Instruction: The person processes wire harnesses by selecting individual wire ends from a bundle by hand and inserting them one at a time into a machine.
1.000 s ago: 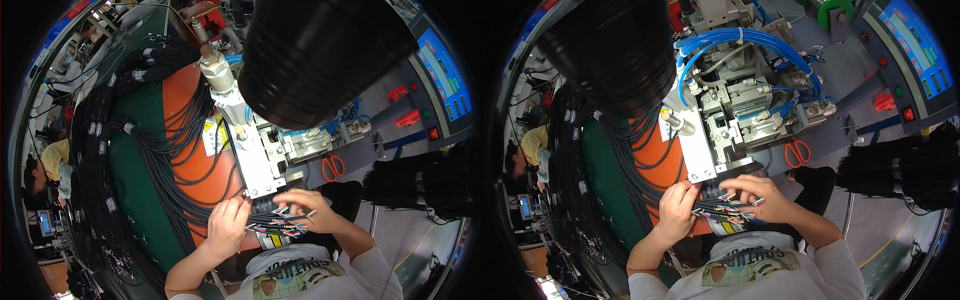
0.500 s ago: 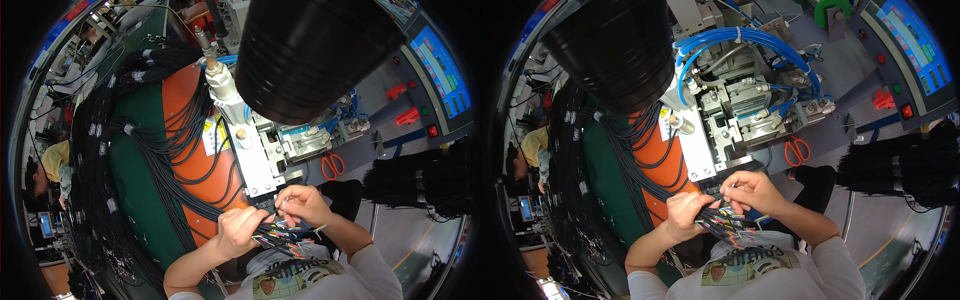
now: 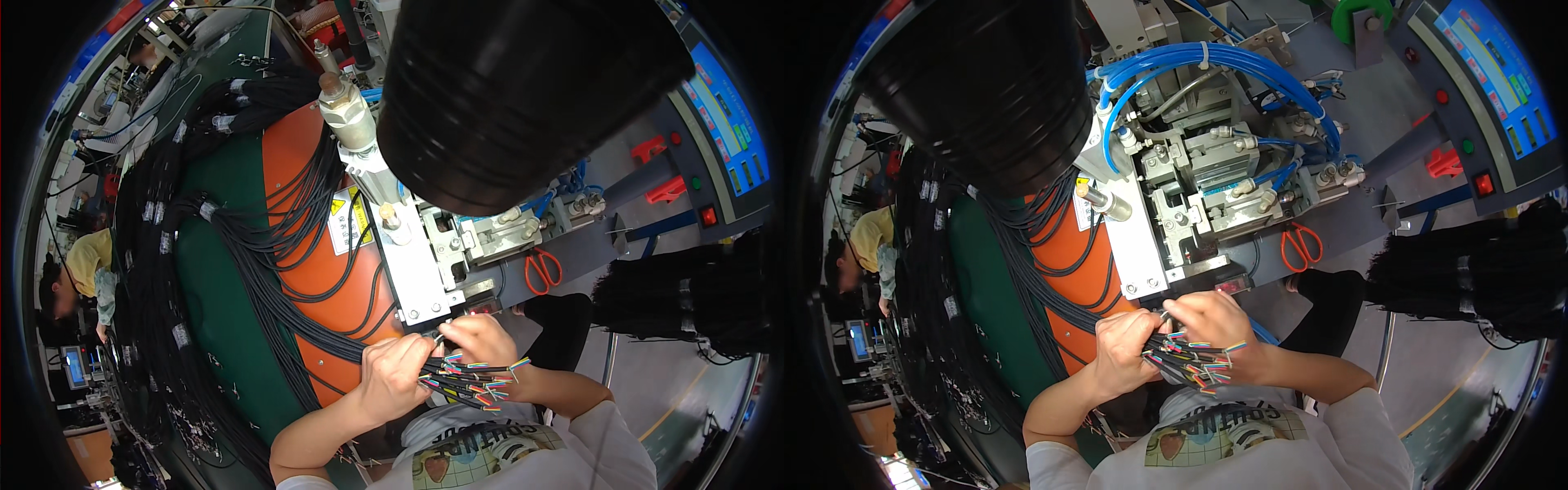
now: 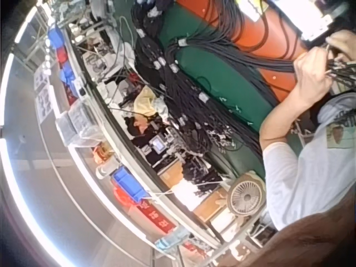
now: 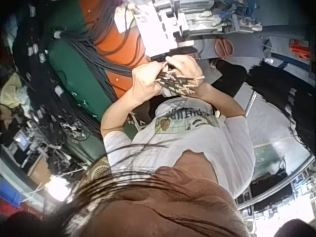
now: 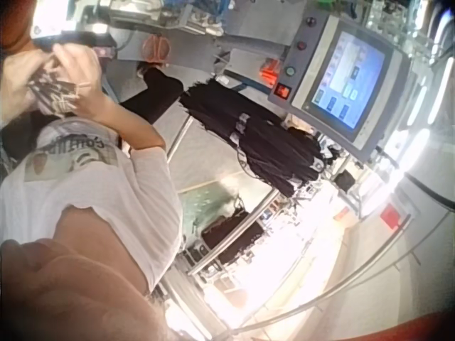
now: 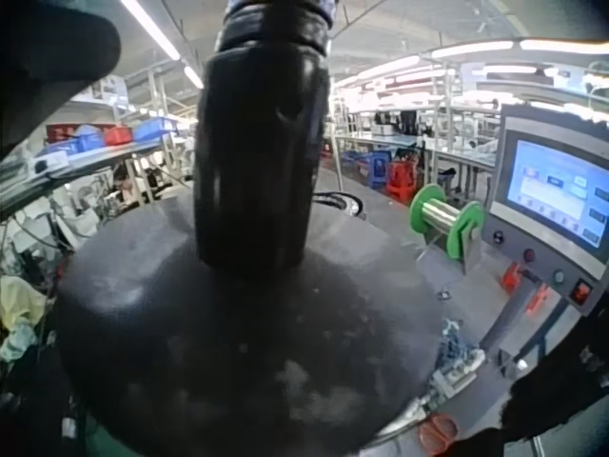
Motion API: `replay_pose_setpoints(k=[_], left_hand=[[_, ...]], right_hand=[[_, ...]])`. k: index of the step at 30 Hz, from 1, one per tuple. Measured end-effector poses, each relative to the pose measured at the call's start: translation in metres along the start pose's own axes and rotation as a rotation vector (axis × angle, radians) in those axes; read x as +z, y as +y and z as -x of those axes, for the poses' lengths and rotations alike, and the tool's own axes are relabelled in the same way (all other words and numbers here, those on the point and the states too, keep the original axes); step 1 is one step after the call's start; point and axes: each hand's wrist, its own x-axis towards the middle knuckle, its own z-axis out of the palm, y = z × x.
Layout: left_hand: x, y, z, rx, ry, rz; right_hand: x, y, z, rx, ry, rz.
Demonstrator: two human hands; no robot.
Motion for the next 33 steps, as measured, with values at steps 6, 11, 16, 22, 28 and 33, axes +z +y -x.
replay_pose_setpoints(k=[6, 11, 16, 22, 28, 33], left_hand=[[-0.002, -0.001, -0.003, 0.004, -0.038, 0.051], [-0.005, -0.005, -0.005, 0.008, -0.106, 0.075], [-0.002, -0.011, -0.004, 0.049, -0.098, 0.108], [-0.005, -0.01, -0.007, 0.038, -0.135, 0.133], [-0.012, -0.007, -0.008, -0.025, -0.268, 0.197], [-0.013, -0.004, -0.01, -0.106, -0.313, 0.154]], right_hand=[[-0.007, 0.01, -0.007, 0.608, -0.052, -1.128], [-0.015, 0.018, -0.011, 0.605, -0.153, -1.061], [-0.019, 0.019, -0.015, 0.57, -0.181, -1.046], [-0.019, 0.022, -0.015, 0.565, -0.183, -1.043], [-0.023, 0.023, -0.014, 0.631, -0.231, -1.029], [-0.022, 0.023, -0.014, 0.614, -0.21, -0.974]])
